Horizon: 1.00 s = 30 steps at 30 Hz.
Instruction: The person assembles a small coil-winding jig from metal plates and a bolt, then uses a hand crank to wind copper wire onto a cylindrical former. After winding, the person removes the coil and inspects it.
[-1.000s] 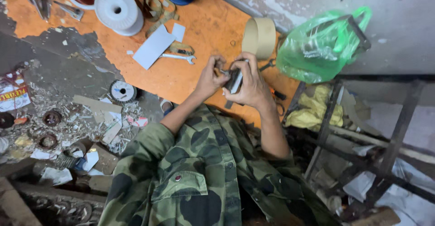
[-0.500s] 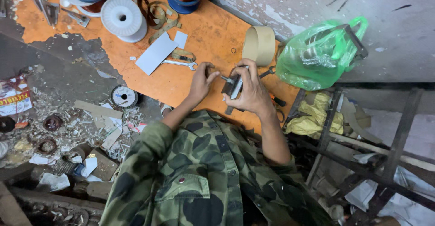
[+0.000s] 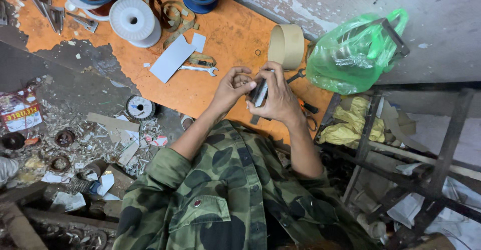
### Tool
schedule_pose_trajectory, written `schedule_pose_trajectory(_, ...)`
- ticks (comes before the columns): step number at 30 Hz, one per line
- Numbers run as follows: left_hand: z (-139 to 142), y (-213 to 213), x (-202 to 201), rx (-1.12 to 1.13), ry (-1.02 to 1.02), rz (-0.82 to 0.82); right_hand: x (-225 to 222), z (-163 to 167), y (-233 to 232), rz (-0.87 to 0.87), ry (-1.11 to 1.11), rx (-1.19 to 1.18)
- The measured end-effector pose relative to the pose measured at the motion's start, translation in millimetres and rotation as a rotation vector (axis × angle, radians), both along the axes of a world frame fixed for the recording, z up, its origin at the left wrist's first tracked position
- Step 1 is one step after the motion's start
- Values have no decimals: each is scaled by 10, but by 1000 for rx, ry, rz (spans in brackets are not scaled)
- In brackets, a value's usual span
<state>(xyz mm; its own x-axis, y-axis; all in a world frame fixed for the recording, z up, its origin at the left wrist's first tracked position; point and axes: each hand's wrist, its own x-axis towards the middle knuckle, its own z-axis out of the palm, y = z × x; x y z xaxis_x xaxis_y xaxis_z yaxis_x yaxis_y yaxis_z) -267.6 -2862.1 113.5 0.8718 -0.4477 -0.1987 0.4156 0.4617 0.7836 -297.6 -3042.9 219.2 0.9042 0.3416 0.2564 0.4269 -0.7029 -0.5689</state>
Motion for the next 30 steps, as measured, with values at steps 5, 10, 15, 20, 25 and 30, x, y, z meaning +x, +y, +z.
schedule_pose_trajectory(5,92,-57,-21,-12,-60,-25,-2,-7,9,-27,55,-19)
schedule_pose_trajectory(10,-33,-75,18,91,-88,2,-23,-39,-10,-40,80,-12)
schedule_pose_trajectory(15,-70,-82,159,257,-198,-7,6,-67,40,-56,103,-1)
schedule_pose_trajectory(20,47,26,213,573,-292,33,38,-41,222,-19,-55,-38)
schedule_pose_trajectory(25,43,92,137,162,-425,76,1,32,323,23,-91,-7)
schedule_pose_trajectory(30,64,201,122,210,-391,4,-10,62,331,23,-82,-4)
